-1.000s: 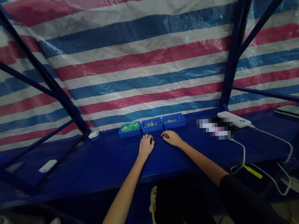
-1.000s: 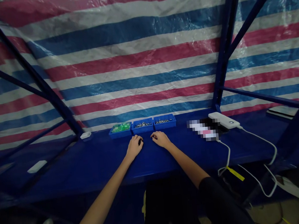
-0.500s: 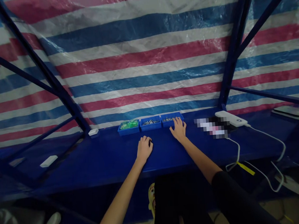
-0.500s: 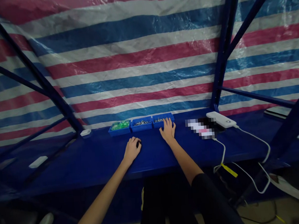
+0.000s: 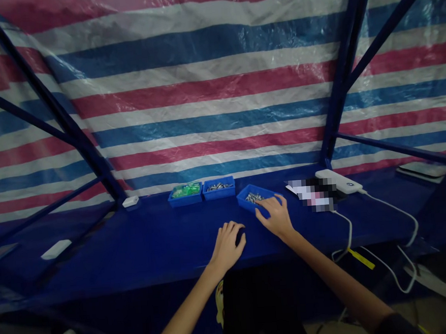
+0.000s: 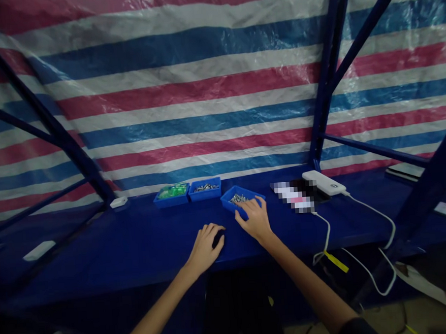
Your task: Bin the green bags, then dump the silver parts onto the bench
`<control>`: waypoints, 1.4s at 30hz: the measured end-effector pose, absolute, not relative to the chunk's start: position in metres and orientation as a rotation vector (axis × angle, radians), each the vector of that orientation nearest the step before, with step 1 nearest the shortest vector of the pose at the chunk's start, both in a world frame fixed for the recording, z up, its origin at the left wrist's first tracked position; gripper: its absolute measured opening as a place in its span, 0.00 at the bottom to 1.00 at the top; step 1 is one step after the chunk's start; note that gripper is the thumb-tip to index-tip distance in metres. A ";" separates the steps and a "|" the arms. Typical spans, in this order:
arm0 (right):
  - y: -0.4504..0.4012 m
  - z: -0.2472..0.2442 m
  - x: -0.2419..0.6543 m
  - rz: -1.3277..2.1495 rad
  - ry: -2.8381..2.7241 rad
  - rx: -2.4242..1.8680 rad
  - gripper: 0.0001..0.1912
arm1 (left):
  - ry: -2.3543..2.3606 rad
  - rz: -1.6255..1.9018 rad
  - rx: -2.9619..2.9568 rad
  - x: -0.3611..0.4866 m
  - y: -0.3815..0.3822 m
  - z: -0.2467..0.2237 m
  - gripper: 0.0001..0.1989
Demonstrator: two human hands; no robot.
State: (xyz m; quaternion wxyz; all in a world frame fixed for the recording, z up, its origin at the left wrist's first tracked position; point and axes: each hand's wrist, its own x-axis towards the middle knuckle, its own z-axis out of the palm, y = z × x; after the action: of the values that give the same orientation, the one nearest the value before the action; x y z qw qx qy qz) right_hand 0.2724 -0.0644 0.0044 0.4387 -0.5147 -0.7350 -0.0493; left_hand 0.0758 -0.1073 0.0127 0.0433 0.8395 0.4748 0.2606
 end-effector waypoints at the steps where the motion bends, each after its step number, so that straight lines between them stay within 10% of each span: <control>1: -0.068 0.006 0.279 -0.115 -1.715 -1.307 0.15 | 1.427 0.843 2.522 0.081 -0.107 0.015 0.12; 7: -0.065 0.002 0.305 0.121 -1.111 -1.723 0.29 | 1.352 1.182 2.485 0.130 -0.085 0.030 0.15; 26: -0.069 0.000 0.286 0.225 -1.537 -1.324 0.30 | 1.399 0.838 2.539 0.156 -0.003 0.002 0.30; 42: -0.071 0.002 0.279 0.110 -1.831 -1.391 0.25 | 1.533 0.807 2.445 0.154 -0.007 -0.009 0.24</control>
State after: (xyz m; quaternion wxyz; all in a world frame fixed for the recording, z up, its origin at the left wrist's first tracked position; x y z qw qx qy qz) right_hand 0.2795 -0.0710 0.0020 0.4078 -0.5517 -0.7263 0.0436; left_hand 0.1544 -0.0074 -0.0094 0.0726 0.8137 0.5104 0.2685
